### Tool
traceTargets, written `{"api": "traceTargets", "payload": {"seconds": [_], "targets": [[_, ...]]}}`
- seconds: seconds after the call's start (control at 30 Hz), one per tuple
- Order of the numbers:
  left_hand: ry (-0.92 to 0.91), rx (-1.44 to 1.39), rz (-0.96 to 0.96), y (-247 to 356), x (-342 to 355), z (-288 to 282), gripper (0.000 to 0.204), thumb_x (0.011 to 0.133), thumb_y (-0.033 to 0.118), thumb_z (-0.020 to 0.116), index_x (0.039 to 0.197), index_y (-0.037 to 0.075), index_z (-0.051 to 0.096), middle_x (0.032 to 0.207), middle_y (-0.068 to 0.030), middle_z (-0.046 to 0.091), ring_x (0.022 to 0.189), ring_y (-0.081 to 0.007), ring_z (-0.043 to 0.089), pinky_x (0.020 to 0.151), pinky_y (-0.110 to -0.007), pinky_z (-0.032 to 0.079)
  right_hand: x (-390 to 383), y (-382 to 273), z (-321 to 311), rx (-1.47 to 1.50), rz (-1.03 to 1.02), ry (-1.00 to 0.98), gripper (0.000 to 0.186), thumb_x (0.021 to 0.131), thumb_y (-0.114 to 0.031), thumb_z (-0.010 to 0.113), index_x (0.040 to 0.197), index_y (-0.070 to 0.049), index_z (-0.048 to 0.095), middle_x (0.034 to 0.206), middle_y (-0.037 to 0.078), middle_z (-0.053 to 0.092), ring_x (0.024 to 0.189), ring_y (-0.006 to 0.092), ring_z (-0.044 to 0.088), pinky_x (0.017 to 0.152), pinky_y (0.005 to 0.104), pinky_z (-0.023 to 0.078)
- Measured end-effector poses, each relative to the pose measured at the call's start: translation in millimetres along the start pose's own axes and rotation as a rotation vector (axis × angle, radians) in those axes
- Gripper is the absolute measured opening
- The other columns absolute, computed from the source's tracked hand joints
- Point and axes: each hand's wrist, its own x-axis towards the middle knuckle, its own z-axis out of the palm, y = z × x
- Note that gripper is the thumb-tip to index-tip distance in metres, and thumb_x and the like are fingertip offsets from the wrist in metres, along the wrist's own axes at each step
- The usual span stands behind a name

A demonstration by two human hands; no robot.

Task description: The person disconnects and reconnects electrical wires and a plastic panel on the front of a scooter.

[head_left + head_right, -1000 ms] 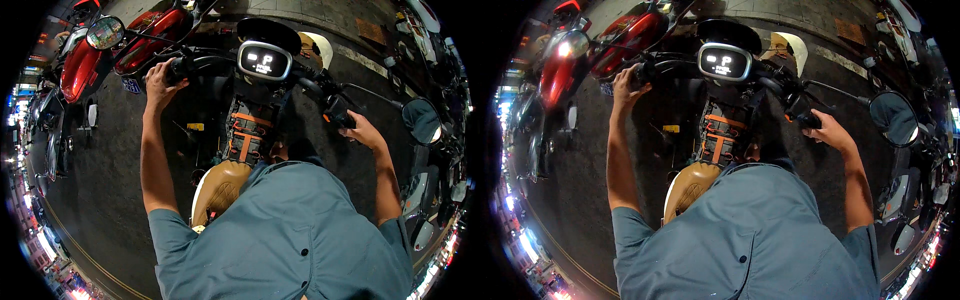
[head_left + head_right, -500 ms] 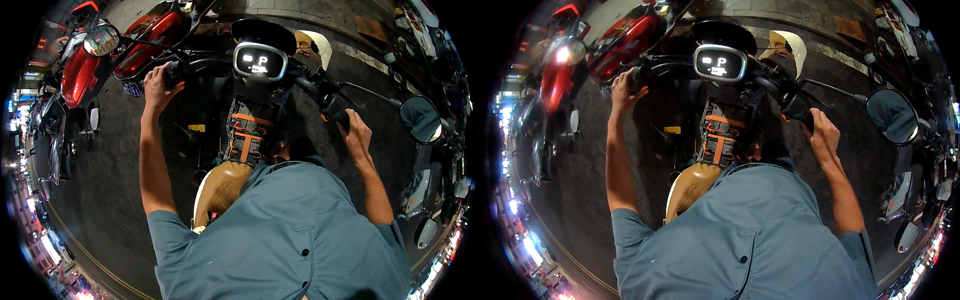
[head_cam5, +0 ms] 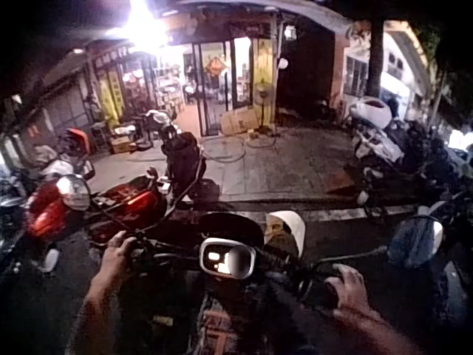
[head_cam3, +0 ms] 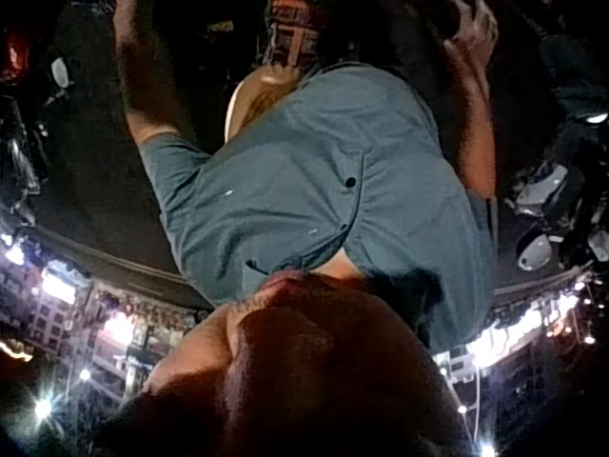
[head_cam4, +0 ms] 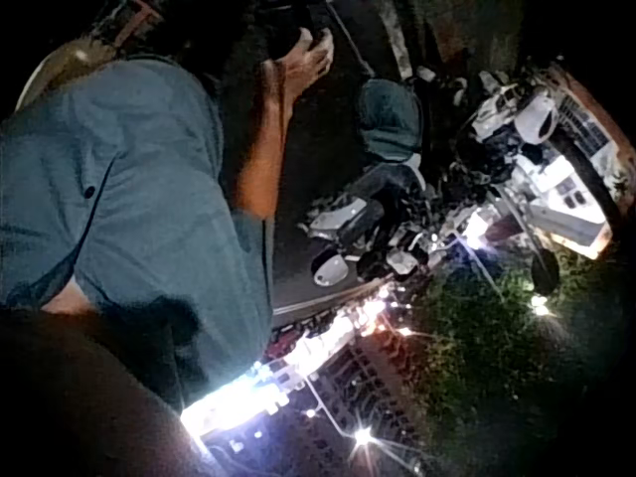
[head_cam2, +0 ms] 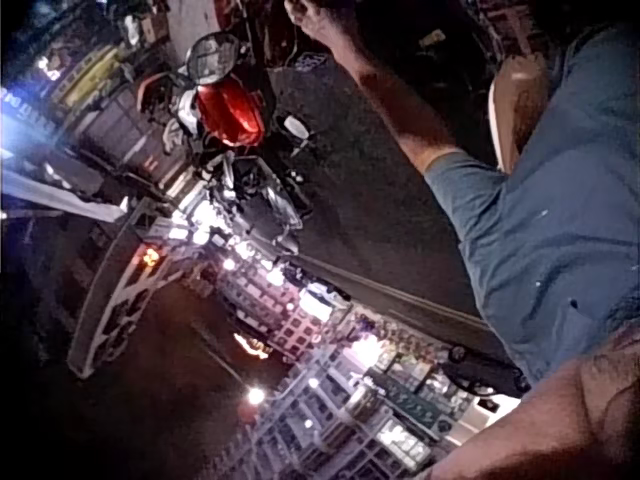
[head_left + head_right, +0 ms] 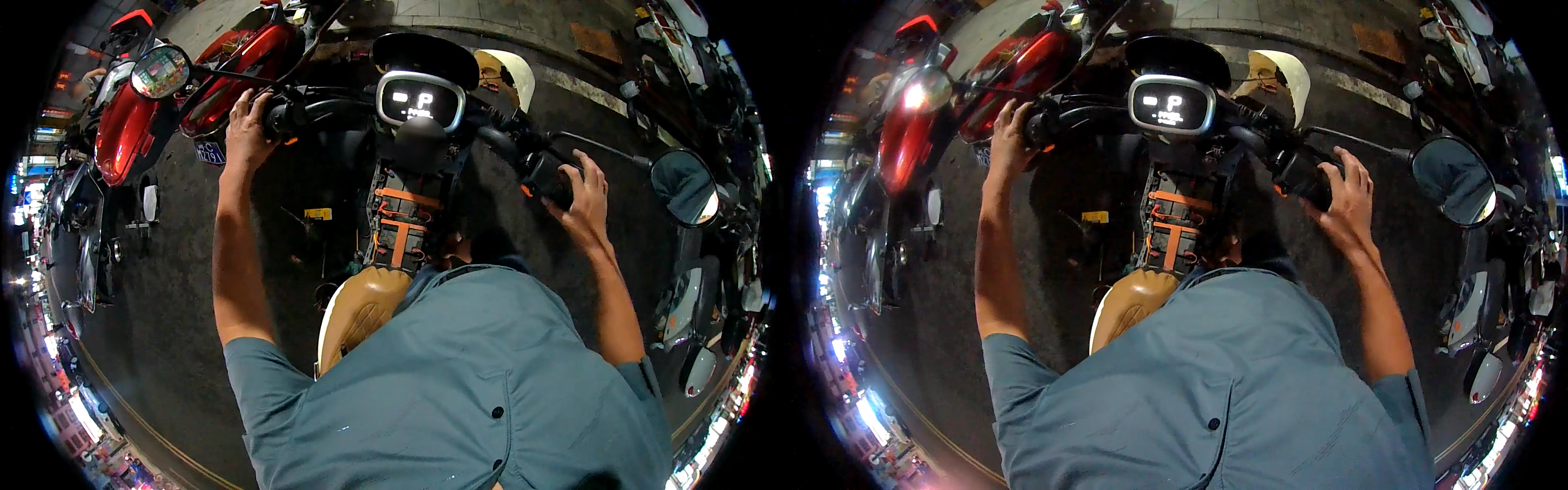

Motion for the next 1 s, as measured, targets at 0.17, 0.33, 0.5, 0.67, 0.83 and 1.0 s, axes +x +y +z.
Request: {"api": "traceTargets", "payload": {"seconds": [0.17, 0.33, 0.5, 0.67, 0.83, 1.0], "targets": [[-0.149, -0.134, 0.018, -6.6, 8.1, -2.5, 0.074, 0.061, 0.016, 0.085, 0.128, 0.013, 0.054, 0.119, -0.0093, 0.06, 0.112, -0.0328, 0.055, 0.098, -0.045, 0.046, 4.3, 9.4, 2.2, 0.04, 0.059, -0.164, 0.054, 0.064, -0.021, 0.087, 0.111, -0.008, 0.063, 0.132, 0.013, 0.052, 0.123, 0.0345, 0.049, 0.105, 0.0466, 0.039], [-0.25, -0.035, 0.032, -8.0, 12.0, -7.6, 0.069, 0.06, 0.019, 0.085, 0.123, 0.013, 0.057, 0.116, -0.0068, 0.062, 0.105, -0.0305, 0.057, 0.096, -0.044, 0.046, 7.7, 10.0, 0.2, 0.106, 0.102, -0.219, 0.052, 0.062, -0.012, 0.085, 0.108, -0.008, 0.061, 0.124, 0.013, 0.054, 0.112, 0.0351, 0.052, 0.096, 0.0456, 0.044], [0.018, -0.065, 0.048, -2.3, 5.1, -0.4, 0.079, 0.06, 0.02, 0.086, 0.132, 0.016, 0.054, 0.128, -0.0064, 0.059, 0.119, -0.0308, 0.054, 0.104, -0.041, 0.044, 3.4, -5.9, -0.2, -0.011, -0.025, 0.092, 0.05, 0.062, -0.016, 0.086, 0.106, -0.009, 0.063, 0.127, 0.011, 0.053, 0.117, 0.0336, 0.05, 0.099, 0.0451, 0.044], [-0.14, -0.149, -0.062, -3.1, 1.1, -3.1, 0.085, 0.062, 0.019, 0.085, 0.139, 0.023, 0.05, 0.139, -0.0044, 0.053, 0.132, -0.0304, 0.048, 0.106, -0.04, 0.045, 1.5, -0.8, 1.9, 0.011, -0.041, 0.034, 0.053, 0.062, -0.02, 0.086, 0.109, -0.01, 0.062, 0.129, 0.011, 0.053, 0.12, 0.0339, 0.05, 0.098, 0.0457, 0.044], [-0.178, -0.172, -0.096, 4.6, 5.3, -9.9, 0.083, 0.064, 0.019, 0.084, 0.14, 0.025, 0.05, 0.139, -0.0033, 0.054, 0.132, -0.0288, 0.049, 0.103, -0.041, 0.048, 2.9, 21.3, 3.7, 0.272, -0.002, -0.26, 0.045, 0.073, -0.019, 0.082, 0.111, -0.007, 0.061, 0.11, 0.011, 0.063, 0.096, 0.0281, 0.063, 0.083, 0.0405, 0.052], [-0.24, -0.136, -0.155, 3.0, 4.6, -10.5, 0.08, 0.066, 0.022, 0.084, 0.138, 0.027, 0.051, 0.14, -0.0003, 0.053, 0.131, -0.0259, 0.049, 0.103, -0.041, 0.048, 37.9, 21.7, -17.5, 0.814, 0.363, -0.882, 0.044, 0.082, -0.013, 0.075, 0.122, -0.005, 0.059, 0.088, 0.004, 0.064, 0.073, 0.013, 0.064, 0.065, 0.0288, 0.051]]}}
